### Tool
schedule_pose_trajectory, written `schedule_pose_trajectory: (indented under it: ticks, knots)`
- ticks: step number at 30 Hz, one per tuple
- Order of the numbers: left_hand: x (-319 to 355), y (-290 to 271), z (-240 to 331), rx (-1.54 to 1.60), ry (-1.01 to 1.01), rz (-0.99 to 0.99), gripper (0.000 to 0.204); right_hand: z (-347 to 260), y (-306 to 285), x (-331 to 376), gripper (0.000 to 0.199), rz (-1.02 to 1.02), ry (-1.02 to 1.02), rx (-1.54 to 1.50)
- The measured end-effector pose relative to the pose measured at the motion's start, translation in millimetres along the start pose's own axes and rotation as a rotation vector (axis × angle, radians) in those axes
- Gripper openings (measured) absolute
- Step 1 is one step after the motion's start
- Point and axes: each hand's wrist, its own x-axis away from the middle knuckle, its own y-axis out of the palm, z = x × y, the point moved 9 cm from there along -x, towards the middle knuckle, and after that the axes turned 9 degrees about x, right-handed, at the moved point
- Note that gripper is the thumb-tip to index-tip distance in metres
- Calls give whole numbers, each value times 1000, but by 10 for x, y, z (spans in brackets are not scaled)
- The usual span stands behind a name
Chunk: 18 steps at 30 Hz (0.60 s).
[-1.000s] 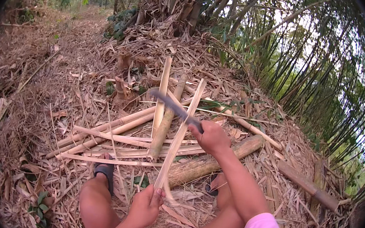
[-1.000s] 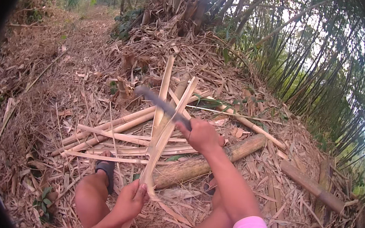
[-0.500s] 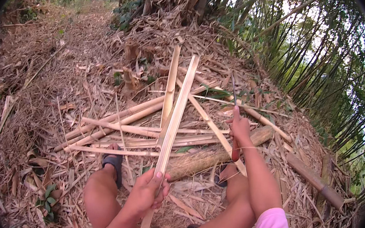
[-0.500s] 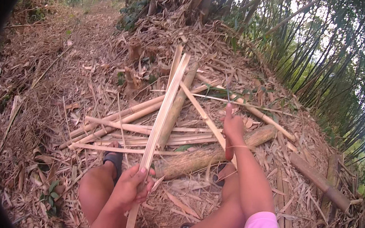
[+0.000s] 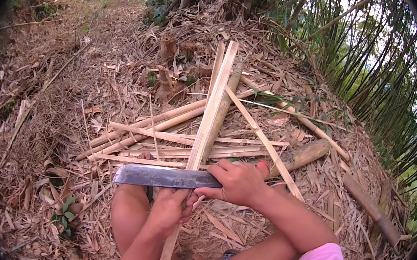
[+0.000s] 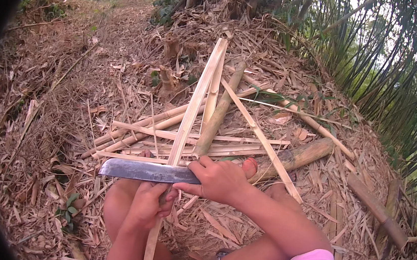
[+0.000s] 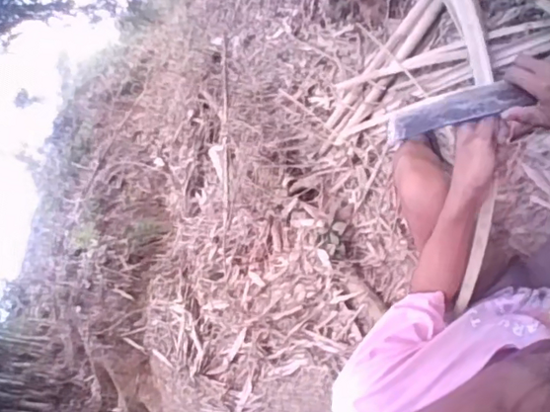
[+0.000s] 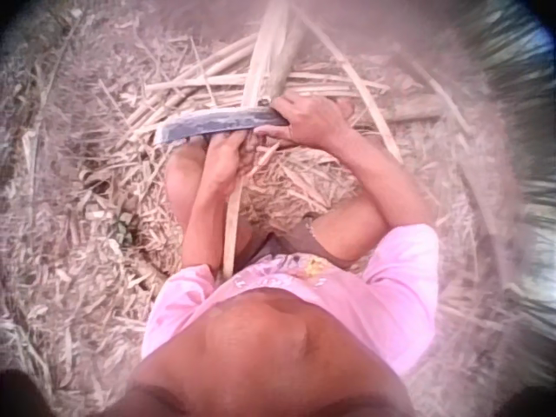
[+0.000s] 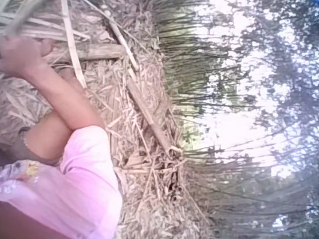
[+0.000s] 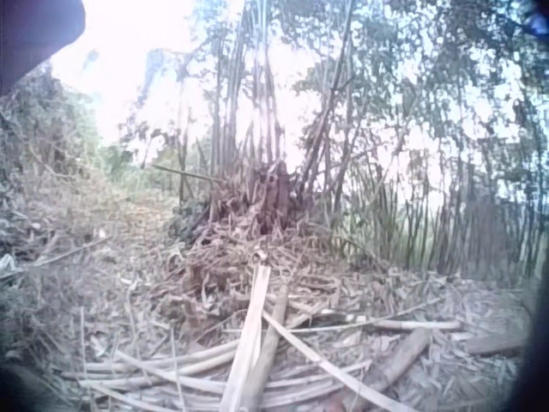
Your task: The person uses a large knife to scrape and shave down a length of split bamboo while sitting on the ground, periodically flipping the bamboo strip to work on different sections.
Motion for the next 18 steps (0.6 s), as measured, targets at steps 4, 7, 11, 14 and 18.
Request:
schedule_pose_trajectory:
  ticks: [4, 7, 11, 14, 18]
  knots:
    - [16, 2, -13, -84, 55, -29, 24, 478, 158, -62, 54, 220, 51, 43]
    - [10, -2, -79, -96, 36, -24, 24, 505, 100, -78, 55, 160, 95, -49]
    - [35, 5, -91, -129, 36, 15, 22, 419, 15, -153, 46, 161, 14, 54]
    - [47, 102, -148, -111, -21, -60, 22, 1075, 5, -185, 40, 111, 369, -101]
    - [16, 7, -74, -127, 86, -47, 22, 454, -80, -64, 46, 166, 53, -8]
